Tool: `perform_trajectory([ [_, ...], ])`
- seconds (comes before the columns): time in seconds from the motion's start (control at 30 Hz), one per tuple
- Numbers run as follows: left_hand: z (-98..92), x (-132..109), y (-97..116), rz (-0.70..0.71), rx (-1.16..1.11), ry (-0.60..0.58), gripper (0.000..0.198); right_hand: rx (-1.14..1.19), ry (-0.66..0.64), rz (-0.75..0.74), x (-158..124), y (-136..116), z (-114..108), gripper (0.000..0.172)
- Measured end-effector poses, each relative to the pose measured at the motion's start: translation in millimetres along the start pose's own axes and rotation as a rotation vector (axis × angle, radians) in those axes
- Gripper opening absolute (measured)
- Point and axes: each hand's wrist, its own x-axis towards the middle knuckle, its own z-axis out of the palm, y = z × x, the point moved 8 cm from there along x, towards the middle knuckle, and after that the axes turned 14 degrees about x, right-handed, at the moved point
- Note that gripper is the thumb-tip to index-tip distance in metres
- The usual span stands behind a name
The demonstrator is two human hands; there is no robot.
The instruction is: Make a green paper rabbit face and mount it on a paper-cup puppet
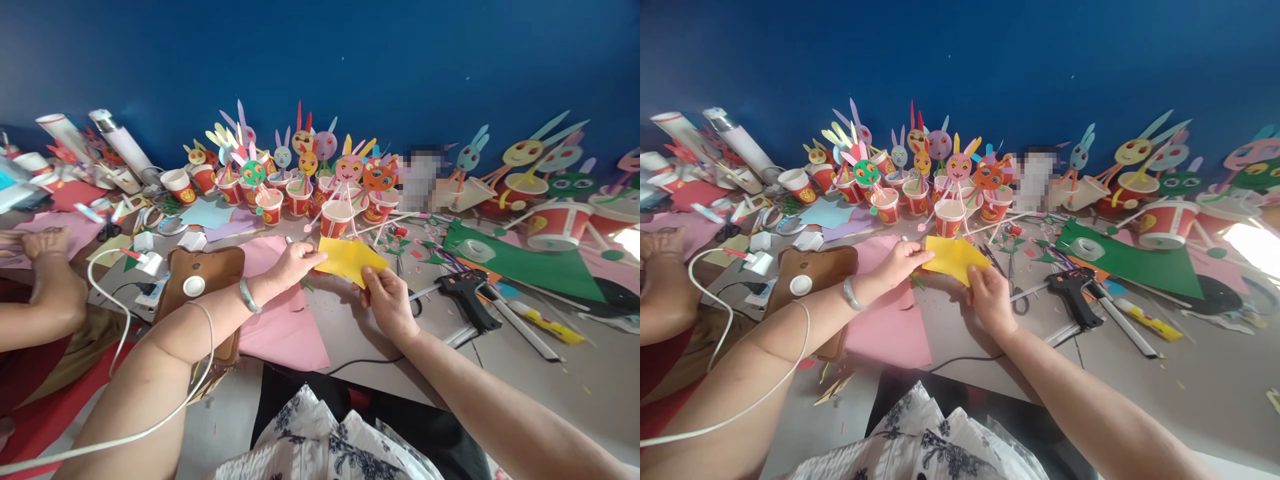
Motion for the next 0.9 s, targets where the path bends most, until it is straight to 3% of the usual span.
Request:
perform_trajectory([
  [0.23,-2.6,0,1,-0.051,-0.088,0.039,0.041,0.127,0.065,-0.010,2,-4,-3,0.051],
  [0.47,-12.4,2,2,-0.002,-0.171,0.099,0.041,0.226,0.099,-0.037,5,-8,-9,0.049],
  [0.77,-13.0,6,-4,0.010,-0.224,0.077,0.043,0.197,0.116,-0.157,0,-23,-11,0.050],
  [0.9,-15.4,6,-1,0.066,-0.169,0.086,0.034,0.040,0.026,-0.203,-7,-32,-4,0.052],
])
